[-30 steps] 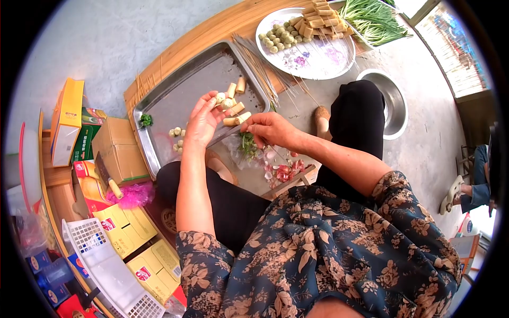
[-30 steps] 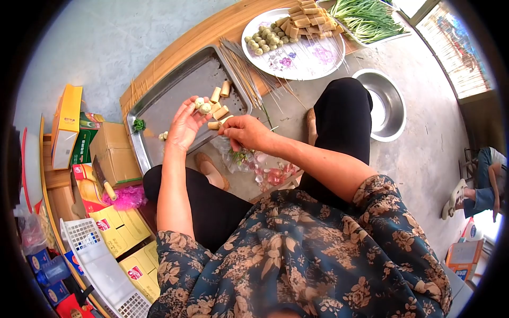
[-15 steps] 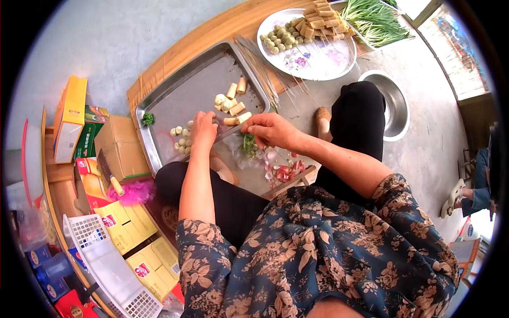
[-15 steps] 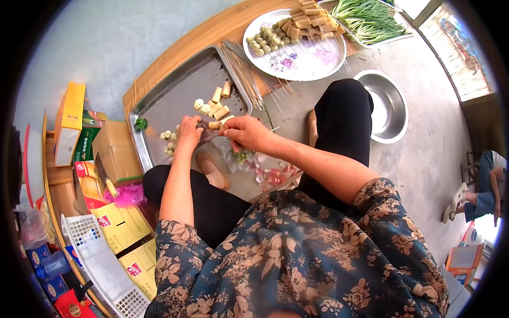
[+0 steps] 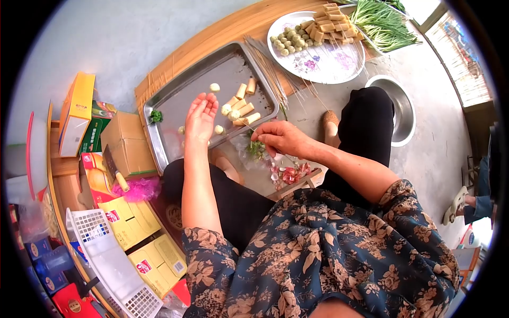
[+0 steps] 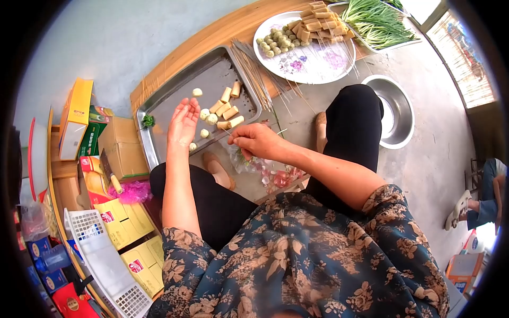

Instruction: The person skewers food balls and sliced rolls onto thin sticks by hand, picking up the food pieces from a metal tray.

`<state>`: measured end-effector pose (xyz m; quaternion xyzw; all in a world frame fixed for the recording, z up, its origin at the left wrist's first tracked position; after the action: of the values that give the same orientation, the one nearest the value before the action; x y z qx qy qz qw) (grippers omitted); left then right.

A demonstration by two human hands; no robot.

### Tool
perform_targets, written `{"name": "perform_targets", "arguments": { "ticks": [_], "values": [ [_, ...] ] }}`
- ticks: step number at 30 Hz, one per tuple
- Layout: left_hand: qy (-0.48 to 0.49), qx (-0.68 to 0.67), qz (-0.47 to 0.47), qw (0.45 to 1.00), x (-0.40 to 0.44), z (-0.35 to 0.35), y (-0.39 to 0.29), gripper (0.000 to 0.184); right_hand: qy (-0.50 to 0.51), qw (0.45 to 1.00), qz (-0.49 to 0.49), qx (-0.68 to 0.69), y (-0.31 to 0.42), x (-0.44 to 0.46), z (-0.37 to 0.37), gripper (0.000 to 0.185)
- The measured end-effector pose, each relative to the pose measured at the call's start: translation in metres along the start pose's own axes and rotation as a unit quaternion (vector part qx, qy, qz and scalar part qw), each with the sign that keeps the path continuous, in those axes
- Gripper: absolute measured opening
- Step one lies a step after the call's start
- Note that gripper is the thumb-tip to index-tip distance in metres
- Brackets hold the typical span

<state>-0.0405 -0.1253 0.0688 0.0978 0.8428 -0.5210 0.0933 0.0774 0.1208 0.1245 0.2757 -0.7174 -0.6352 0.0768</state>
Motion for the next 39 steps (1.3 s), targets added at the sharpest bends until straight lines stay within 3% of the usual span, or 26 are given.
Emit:
{"name": "perform_targets", "arguments": {
  "ticks": [3, 8, 15, 17, 18, 20, 21, 23, 27, 34, 39],
  "values": [
    [-0.009, -0.025, 0.015, 1.0, 0.003, 0.003, 0.005, 0.02, -0.006, 1.0, 0.0, 0.005, 0.003, 0.003, 0.001, 0.02],
    [-0.089, 0.238, 0.035, 0.966, 0.005, 0.004, 0.011, 0.022, -0.044, 0.999, 0.023, 0.014, 0.008, 0.009, 0.01, 0.021],
    [-0.059, 0.457, 0.011, 0.887, 0.036, -0.007, 0.008, 0.036, -0.09, 0.993, 0.053, 0.047, 0.024, 0.008, 0.021, 0.024],
    [-0.038, 0.677, -0.091, 0.73, 0.051, -0.019, 0.014, 0.04, -0.101, 0.992, 0.059, 0.046, 0.025, 0.009, 0.026, 0.024],
    [-0.035, 0.677, -0.092, 0.729, 0.063, -0.019, 0.021, 0.04, -0.105, 0.991, 0.058, 0.055, 0.026, 0.01, 0.027, 0.024],
    [-0.056, 0.766, -0.149, 0.623, 0.085, -0.015, 0.031, 0.047, -0.112, 0.99, 0.058, 0.064, 0.025, 0.009, 0.031, 0.024],
    [-0.053, 0.766, -0.152, 0.623, 0.091, -0.017, 0.03, 0.047, -0.116, 0.989, 0.06, 0.068, 0.022, 0.01, 0.033, 0.024],
    [-0.09, 0.791, -0.067, 0.601, 0.104, -0.014, 0.023, 0.053, -0.124, 0.988, 0.056, 0.077, 0.021, 0.009, 0.035, 0.024],
    [-0.09, 0.804, -0.03, 0.587, 0.122, 0.003, 0.008, 0.055, -0.137, 0.984, 0.069, 0.086, 0.027, 0.003, 0.039, 0.02],
    [-0.051, 0.844, -0.026, 0.533, 0.148, 0.04, -0.011, 0.054, -0.125, 0.989, 0.036, 0.072, 0.042, -0.001, 0.035, 0.021],
    [-0.117, 0.842, 0.007, 0.527, 0.144, 0.053, -0.026, 0.047, -0.118, 0.989, 0.036, 0.086, 0.045, 0.0, 0.034, 0.021]
  ]
}}
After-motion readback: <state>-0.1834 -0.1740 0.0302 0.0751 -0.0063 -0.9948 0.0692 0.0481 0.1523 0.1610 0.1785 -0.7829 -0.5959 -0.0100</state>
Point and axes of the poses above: each hand's wrist, its own x-axis towards the middle knuckle, its own z-axis out of the back of the hand, y = z × x, the point moved 1 cm from there along x, towards the middle knuckle, and after that the axes turned 8 degrees about x, right-handed, at the moved point
